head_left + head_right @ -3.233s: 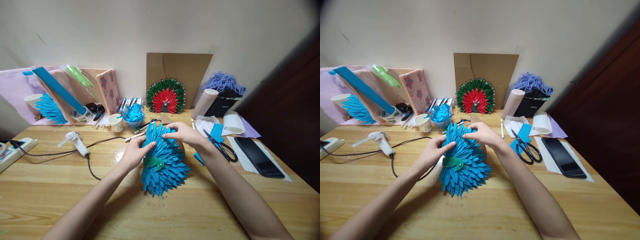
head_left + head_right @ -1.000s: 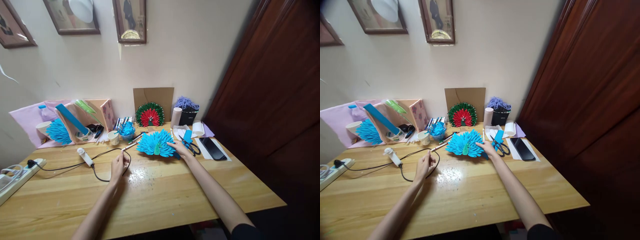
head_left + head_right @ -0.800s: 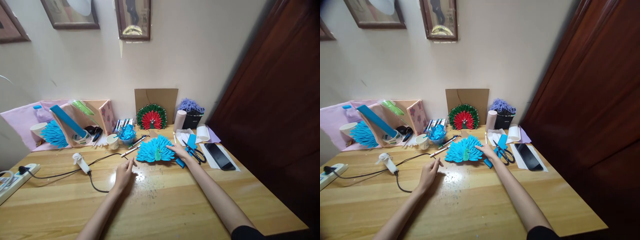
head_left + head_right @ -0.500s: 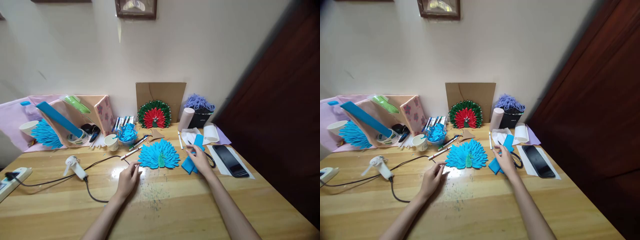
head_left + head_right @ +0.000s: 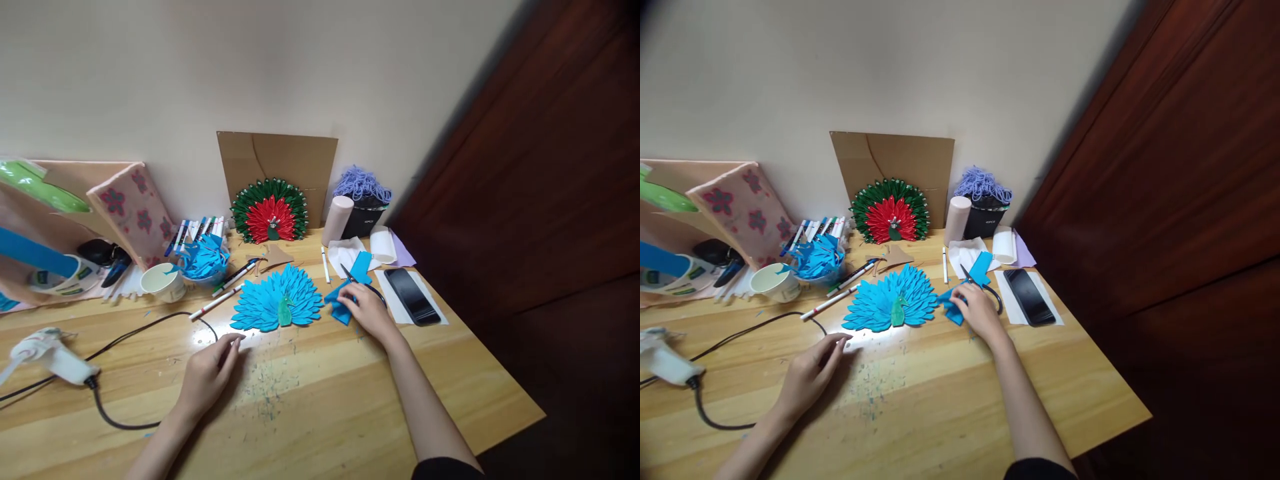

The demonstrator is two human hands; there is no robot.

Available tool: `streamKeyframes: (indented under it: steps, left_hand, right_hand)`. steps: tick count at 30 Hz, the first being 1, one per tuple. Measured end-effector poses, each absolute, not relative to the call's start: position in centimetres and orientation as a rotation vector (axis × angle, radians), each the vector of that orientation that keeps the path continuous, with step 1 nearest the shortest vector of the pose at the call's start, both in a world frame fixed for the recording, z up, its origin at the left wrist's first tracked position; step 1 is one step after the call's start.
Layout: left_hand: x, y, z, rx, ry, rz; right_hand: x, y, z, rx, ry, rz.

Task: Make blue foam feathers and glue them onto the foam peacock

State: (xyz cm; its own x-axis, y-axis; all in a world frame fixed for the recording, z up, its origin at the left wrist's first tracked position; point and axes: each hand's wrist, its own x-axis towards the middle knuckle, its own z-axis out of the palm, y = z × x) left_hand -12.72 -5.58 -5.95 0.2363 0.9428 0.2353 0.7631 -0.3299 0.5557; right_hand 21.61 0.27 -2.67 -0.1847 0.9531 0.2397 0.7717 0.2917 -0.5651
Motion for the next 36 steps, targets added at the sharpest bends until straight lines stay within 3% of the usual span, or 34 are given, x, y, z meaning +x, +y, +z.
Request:
streamKeyframes:
  steps: [7,13,19,23,26,29,32,36]
  left_hand:
    - [-10.8,-6.2,-5.1,2.248,1.401,0.609]
    - [-9.5,-4.9,-4.8,2.321,1.353,0.589]
    - [-6.7,-4.7,-3.0,1.768,1.366,0.833]
    - [-3.4,-4.2,-0.3,0.982,0.842,0.705]
    - [-2.0,-3.1,0.8,0.765,0.831,0.723]
    - [-1.8,-1.5,1.1,0.715,0.915,0.779]
    - [-2.3,0.0,1.8,0.76,0.841,0.694]
    - [-3.1,1.7,3.2,0.999,0.837,0.541]
  right_hand:
    - [21.7,0.4,-2.1,-1.343,-1.116,0.388]
    - [20.9,-0.6,-0.2,-1.106,-1.002,0.074]
    - [18.1,-3.7,0.6,-0.778,-1.514,-0.1]
    - [14.7,-5.1,0.0,-0.565,-2.185,0.004]
    - [14.0,-4.8,0.2,-0.709,-2.407,0.283]
    - [16.7,-3.6,0.4,-0.995,-2.227,0.482]
    - [21.7,-2.3,-0.9,-1.595,-1.836,0.418]
    - [26.1,-1.5,-3.6,-2.013,-1.902,0.452]
